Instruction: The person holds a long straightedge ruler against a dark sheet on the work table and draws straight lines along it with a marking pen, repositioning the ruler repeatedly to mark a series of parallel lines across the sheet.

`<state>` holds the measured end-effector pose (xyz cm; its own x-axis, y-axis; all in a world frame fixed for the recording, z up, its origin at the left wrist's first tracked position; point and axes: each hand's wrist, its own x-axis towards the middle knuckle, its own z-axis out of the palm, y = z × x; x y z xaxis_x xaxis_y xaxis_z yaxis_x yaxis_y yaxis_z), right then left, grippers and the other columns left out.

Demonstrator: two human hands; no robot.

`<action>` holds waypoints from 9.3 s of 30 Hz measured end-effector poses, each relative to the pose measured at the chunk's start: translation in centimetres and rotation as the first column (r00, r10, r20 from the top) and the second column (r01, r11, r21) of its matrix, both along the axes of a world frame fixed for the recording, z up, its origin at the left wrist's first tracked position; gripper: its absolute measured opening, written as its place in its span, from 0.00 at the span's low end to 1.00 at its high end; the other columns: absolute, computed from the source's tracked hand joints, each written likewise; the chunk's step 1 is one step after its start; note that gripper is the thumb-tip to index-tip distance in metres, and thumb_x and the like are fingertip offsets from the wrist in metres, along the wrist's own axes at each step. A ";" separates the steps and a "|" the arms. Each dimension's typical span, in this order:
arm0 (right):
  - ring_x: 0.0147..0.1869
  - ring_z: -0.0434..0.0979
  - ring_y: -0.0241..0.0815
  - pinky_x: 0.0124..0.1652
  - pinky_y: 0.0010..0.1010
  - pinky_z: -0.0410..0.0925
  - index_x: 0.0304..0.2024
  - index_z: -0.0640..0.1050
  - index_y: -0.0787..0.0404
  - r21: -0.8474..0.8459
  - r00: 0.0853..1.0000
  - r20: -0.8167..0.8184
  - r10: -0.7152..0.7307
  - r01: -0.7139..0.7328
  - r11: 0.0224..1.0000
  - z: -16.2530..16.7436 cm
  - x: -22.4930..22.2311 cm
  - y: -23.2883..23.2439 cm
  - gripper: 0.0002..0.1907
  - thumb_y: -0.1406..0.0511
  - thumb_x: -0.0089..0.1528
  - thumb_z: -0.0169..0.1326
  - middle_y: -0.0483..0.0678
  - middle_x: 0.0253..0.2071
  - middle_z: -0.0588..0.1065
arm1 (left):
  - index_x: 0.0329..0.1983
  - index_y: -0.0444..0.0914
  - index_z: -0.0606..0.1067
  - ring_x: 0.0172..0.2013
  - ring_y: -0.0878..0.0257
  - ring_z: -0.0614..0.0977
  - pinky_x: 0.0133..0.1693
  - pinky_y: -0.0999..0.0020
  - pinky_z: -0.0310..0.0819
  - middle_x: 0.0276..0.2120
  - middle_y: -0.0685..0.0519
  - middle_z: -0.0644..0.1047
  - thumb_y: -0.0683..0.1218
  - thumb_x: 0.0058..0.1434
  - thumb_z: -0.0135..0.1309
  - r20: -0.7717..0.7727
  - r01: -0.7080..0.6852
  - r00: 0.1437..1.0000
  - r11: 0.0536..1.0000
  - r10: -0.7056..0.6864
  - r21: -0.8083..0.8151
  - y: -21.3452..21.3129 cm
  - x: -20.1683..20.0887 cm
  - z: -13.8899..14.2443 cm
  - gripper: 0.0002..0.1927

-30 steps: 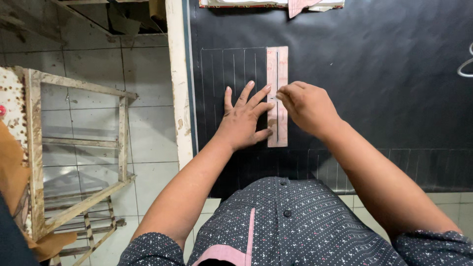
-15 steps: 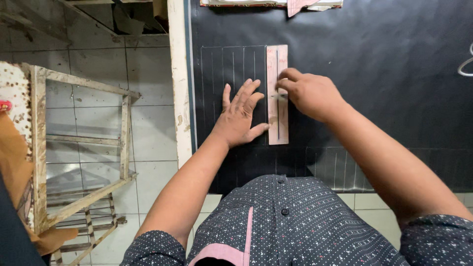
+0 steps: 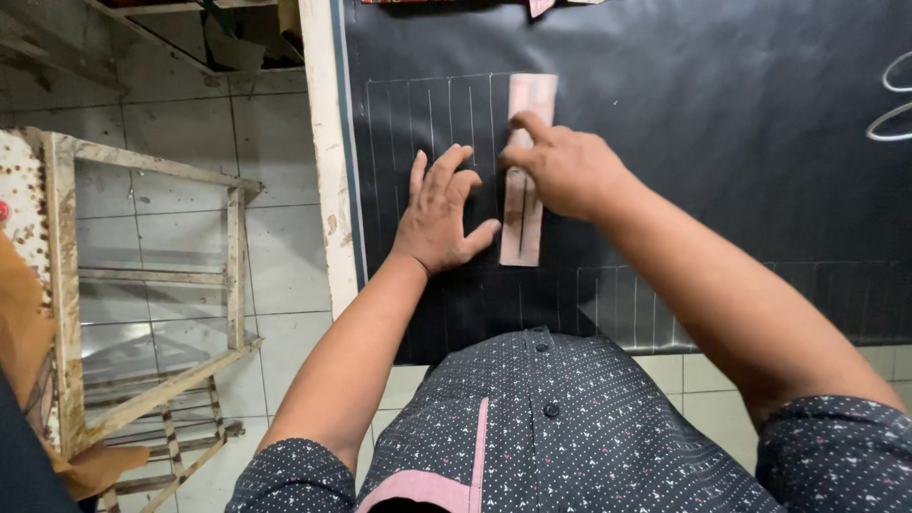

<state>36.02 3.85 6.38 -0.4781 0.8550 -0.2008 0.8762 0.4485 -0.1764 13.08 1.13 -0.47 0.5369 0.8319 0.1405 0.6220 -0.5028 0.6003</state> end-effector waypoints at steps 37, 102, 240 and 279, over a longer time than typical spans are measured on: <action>0.31 0.79 0.31 0.33 0.25 0.72 0.46 0.75 0.67 -0.402 0.352 -0.620 -0.701 0.625 0.669 -5.6 4.2 -6.6 0.11 0.67 0.66 0.60 0.47 0.32 0.80 | 0.74 0.47 0.61 0.75 0.57 0.53 0.70 0.33 0.29 0.75 0.59 0.58 0.59 0.50 0.69 -0.110 0.174 0.976 0.978 -0.186 -0.112 2.0 5.4 1.1 0.49; 0.40 0.70 0.39 0.44 0.31 0.70 0.71 0.68 0.51 -0.435 0.718 -0.371 -0.589 0.426 0.793 -1.3 5.6 -8.5 0.43 0.68 0.53 0.67 0.47 0.52 0.66 | 0.75 0.42 0.59 0.75 0.56 0.51 0.70 0.33 0.28 0.76 0.55 0.55 0.66 0.49 0.67 -0.168 0.174 0.968 0.982 -0.185 -0.075 1.9 5.5 0.3 0.54; 0.42 0.79 0.58 0.41 0.44 0.71 0.42 0.80 0.63 0.198 0.856 -0.438 -0.275 0.390 0.899 -1.8 4.0 -1.3 0.06 0.65 0.70 0.58 0.54 0.39 0.78 | 0.59 0.41 0.65 0.75 0.50 0.49 0.66 0.24 0.42 0.76 0.49 0.47 0.57 0.47 0.71 -0.425 0.073 0.888 0.966 -0.176 -0.246 4.3 9.3 4.6 0.41; 0.49 0.78 0.51 0.46 0.40 0.70 0.68 0.71 0.54 -0.271 0.806 -0.380 -0.453 0.371 0.888 -1.7 10.8 -12.1 0.37 0.61 0.56 0.66 0.50 0.47 0.72 | 0.74 0.54 0.61 0.76 0.47 0.45 0.67 0.26 0.20 0.73 0.66 0.58 0.64 0.49 0.66 -0.249 0.060 0.965 0.991 -0.088 -0.116 -0.4 10.7 1.9 0.49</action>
